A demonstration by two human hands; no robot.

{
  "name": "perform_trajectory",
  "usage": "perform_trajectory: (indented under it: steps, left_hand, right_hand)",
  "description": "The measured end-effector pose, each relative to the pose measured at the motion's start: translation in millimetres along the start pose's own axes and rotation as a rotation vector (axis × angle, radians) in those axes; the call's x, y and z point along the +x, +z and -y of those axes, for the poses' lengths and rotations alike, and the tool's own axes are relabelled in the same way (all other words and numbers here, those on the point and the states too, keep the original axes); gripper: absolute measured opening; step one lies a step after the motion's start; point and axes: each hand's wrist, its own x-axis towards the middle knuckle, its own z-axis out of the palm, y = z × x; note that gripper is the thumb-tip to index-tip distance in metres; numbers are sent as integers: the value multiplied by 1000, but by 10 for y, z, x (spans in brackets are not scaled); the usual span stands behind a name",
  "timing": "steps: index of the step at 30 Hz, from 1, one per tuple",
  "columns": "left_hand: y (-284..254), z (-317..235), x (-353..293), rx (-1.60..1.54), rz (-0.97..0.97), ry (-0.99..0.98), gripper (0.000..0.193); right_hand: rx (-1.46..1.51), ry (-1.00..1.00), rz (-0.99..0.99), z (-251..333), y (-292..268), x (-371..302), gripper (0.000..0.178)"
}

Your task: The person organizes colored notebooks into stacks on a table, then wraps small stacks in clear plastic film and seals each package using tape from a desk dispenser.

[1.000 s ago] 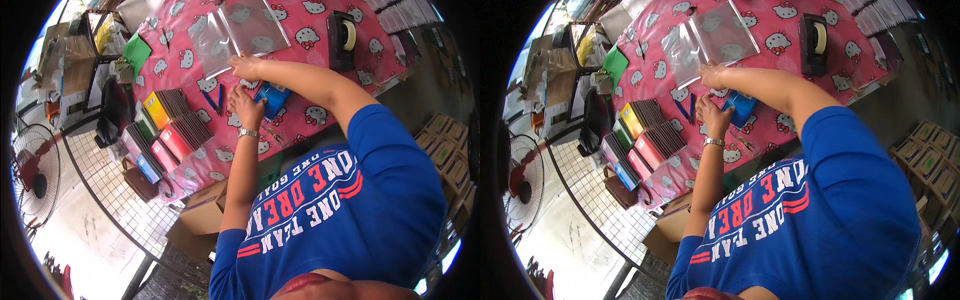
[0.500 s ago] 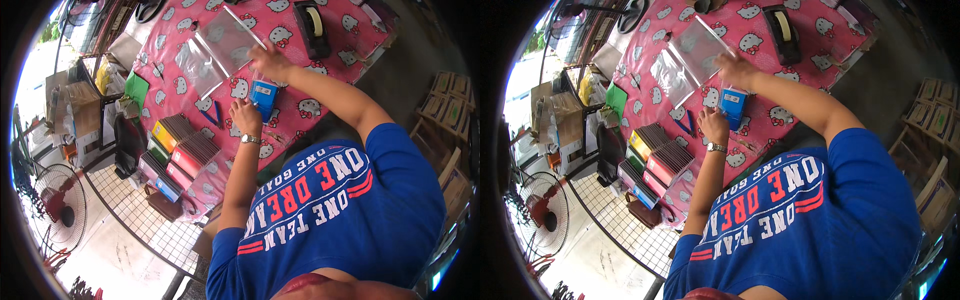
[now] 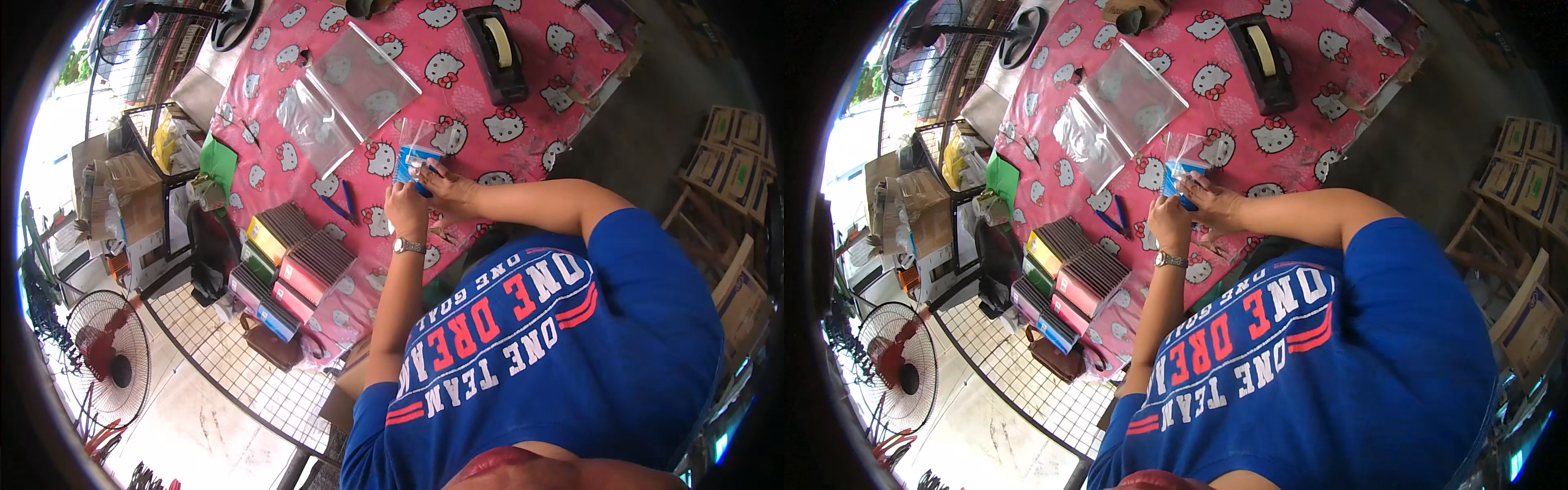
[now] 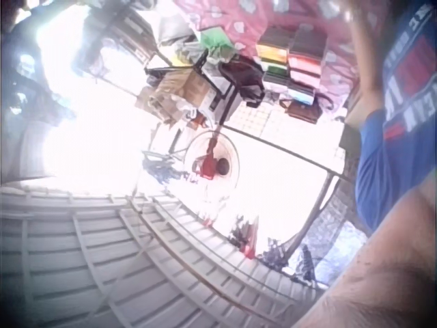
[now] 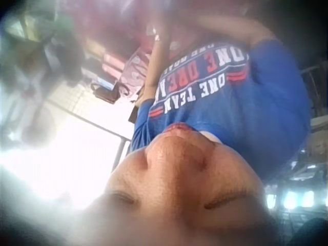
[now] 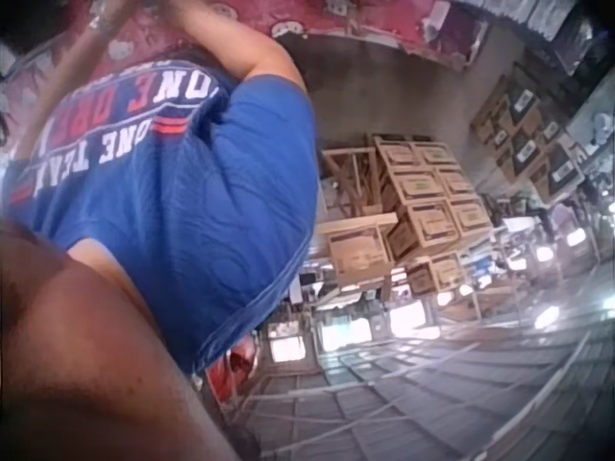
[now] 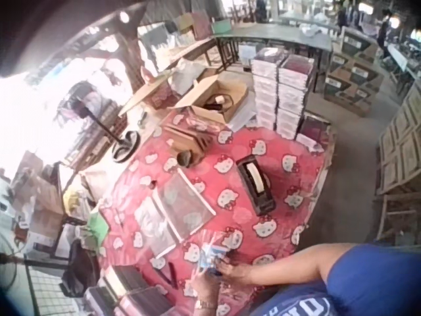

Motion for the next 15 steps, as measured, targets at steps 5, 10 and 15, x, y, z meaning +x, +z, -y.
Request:
perform_trajectory:
  steps: [5, 10, 15]
  left_hand:
    - [98, -55, -15, 51, -6, 43, 19]
    - [234, 51, -143, 194, -101, 141, 27]
    - [253, -226, -203, 242, -63, 122, 41]
  right_hand:
    - [22, 87, 27, -101, -25, -36, 76]
    - [722, 581, -1030, -871, -806, -481, 42]
    - [967, 1161, -788, -1672, -710, -995, 19]
